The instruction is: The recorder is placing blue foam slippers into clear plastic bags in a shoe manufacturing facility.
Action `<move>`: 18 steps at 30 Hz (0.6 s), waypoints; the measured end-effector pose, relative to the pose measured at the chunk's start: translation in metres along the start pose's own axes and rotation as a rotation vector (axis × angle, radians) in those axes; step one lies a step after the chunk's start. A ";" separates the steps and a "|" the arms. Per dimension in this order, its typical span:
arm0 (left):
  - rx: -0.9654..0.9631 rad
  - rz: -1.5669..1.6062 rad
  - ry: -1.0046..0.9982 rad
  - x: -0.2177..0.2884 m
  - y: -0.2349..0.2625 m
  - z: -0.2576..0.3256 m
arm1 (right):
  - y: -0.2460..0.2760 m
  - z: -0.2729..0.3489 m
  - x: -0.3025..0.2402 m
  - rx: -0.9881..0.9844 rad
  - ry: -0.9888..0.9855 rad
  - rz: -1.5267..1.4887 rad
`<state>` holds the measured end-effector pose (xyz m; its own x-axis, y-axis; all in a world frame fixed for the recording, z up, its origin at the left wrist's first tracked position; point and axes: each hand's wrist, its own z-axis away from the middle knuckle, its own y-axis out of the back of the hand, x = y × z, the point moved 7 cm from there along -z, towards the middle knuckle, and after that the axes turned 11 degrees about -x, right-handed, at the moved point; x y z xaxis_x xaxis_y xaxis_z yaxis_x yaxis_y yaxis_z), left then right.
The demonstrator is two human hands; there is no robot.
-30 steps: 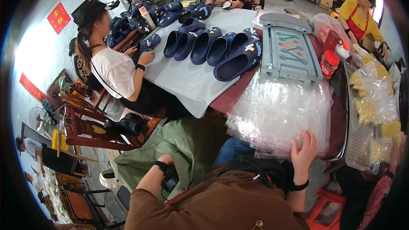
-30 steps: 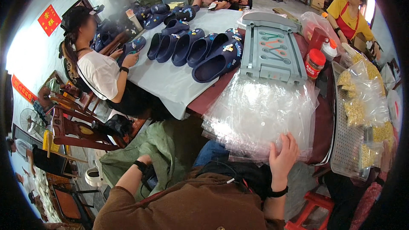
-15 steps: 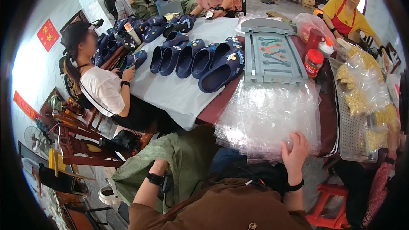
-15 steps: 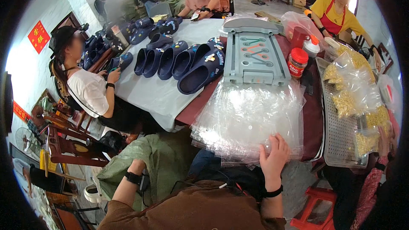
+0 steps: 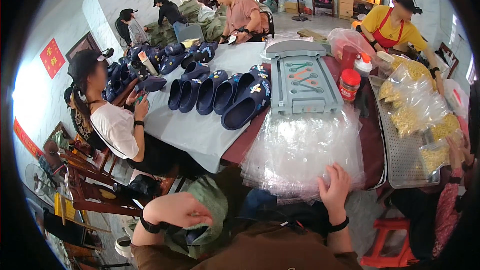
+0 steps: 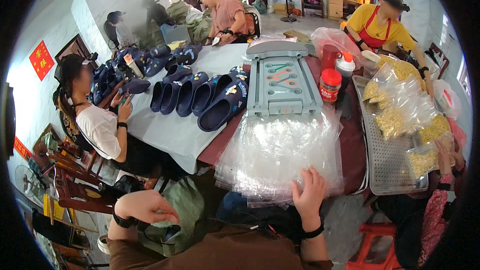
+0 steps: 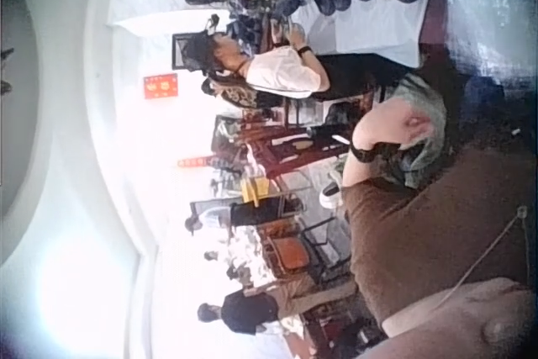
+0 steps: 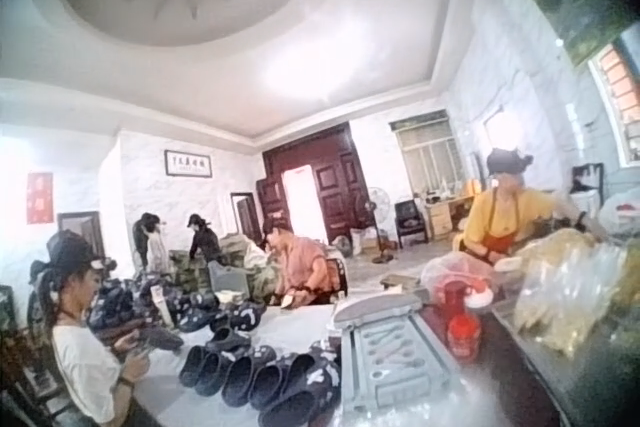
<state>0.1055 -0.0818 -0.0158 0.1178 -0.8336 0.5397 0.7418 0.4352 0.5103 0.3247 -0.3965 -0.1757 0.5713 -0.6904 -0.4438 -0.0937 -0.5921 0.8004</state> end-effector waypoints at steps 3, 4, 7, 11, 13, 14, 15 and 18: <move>0.222 -0.074 -0.146 0.020 0.043 -0.017 | 0.001 0.002 0.001 0.011 0.003 -0.010; 0.384 -0.103 -0.197 0.023 0.062 -0.023 | 0.001 0.002 0.001 0.013 0.010 -0.015; 0.607 -0.253 -0.154 0.013 0.103 -0.054 | -0.001 0.001 0.003 -0.001 -0.003 -0.043; 0.755 0.148 -0.248 -0.023 0.156 -0.119 | 0.002 -0.001 0.001 0.000 -0.008 -0.016; 0.915 0.260 -0.209 -0.055 0.183 -0.151 | 0.001 0.000 0.001 -0.010 -0.033 0.003; 0.918 0.260 -0.220 -0.070 0.192 -0.172 | 0.001 0.001 0.001 -0.003 -0.031 0.012; 1.045 0.266 -0.156 -0.090 0.204 -0.185 | 0.001 0.000 0.001 -0.012 -0.038 0.005; 1.276 0.203 0.010 -0.157 0.239 -0.217 | -0.001 -0.002 -0.002 -0.014 -0.030 -0.004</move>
<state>0.4079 0.0791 -0.1237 0.1623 -0.7146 0.6805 -0.4409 0.5644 0.6979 0.3251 -0.3938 -0.1755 0.5469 -0.7004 -0.4587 -0.0798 -0.5890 0.8042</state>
